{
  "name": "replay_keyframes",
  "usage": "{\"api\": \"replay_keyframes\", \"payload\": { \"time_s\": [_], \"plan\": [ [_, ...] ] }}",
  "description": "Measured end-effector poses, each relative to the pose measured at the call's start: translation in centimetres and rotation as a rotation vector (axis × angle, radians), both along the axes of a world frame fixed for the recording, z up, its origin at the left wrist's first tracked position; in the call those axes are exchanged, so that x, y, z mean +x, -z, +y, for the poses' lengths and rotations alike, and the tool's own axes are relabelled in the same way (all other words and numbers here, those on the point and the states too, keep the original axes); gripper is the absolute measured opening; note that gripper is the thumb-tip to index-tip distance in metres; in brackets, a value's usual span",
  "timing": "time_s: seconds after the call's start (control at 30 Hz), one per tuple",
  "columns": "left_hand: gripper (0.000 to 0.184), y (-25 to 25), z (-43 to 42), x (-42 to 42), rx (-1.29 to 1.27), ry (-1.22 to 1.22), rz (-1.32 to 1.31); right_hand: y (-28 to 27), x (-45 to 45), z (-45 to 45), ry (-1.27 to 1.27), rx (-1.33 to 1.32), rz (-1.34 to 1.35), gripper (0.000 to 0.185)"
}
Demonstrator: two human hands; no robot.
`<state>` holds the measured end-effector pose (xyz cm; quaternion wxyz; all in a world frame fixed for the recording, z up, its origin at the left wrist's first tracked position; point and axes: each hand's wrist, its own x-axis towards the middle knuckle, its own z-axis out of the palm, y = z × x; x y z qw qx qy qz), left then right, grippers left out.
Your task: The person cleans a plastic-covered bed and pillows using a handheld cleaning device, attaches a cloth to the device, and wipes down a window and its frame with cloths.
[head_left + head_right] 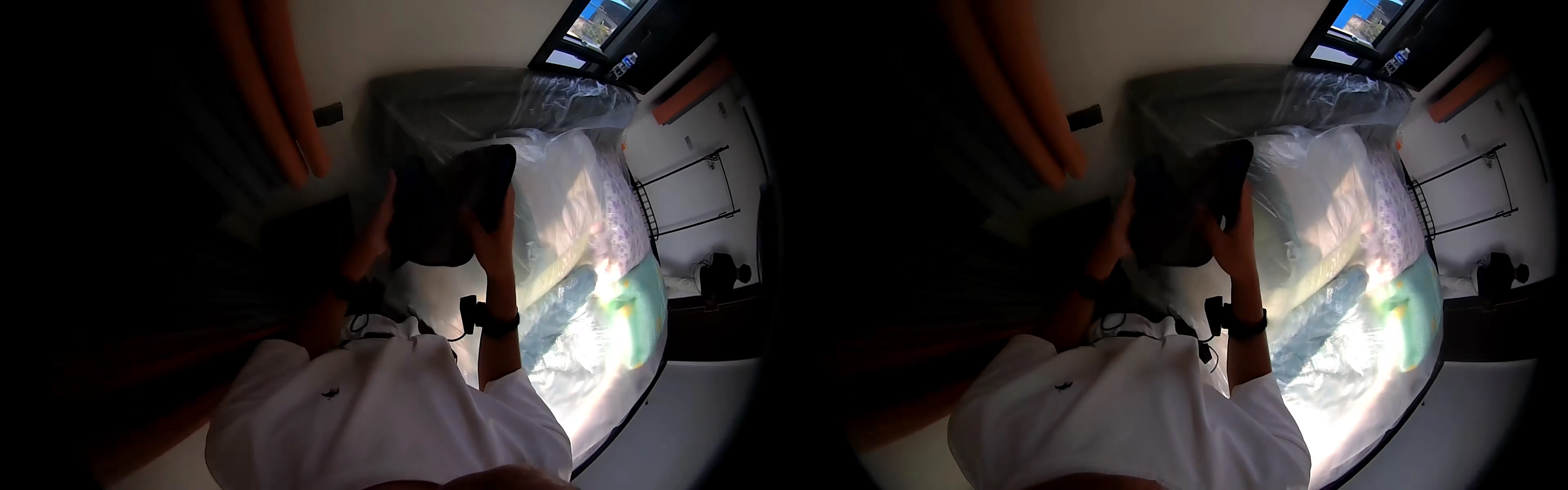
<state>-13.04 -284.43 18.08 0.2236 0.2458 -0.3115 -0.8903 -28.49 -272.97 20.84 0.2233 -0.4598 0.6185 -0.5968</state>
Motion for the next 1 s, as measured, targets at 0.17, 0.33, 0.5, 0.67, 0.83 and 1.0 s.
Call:
{"api": "replay_keyframes", "payload": {
  "time_s": [0.17, 0.33, 0.5, 0.67, 0.83, 1.0],
  "plan": [
    [0.069, 3.8, -12.1, -6.1, -0.057, 0.137, -0.060, 4.6, -1.7, -10.8, 0.053, 0.139, -0.209, 0.077],
    [0.046, 1.5, -21.3, -9.1, -0.985, 0.182, -0.594, 8.1, -8.7, -17.3, 0.086, 0.151, -0.231, 0.068],
    [0.032, 5.2, -31.6, -15.3, -1.345, -0.288, -0.457, 8.0, -23.5, -25.2, 0.404, 0.014, 0.029, 0.056],
    [0.032, 6.3, -39.2, -25.1, -1.779, -0.265, -0.614, 9.2, -33.3, -36.1, 0.449, 0.101, 0.695, 0.051],
    [0.048, 10.6, -43.4, -31.3, -1.950, 0.005, -0.644, 14.4, -36.0, -43.6, 0.284, 0.008, 1.086, 0.044],
    [0.054, 13.0, -47.3, -37.0, -1.964, -0.114, -0.605, 12.7, -49.5, -47.0, 0.455, 0.494, 0.801, 0.042]
  ]
}}
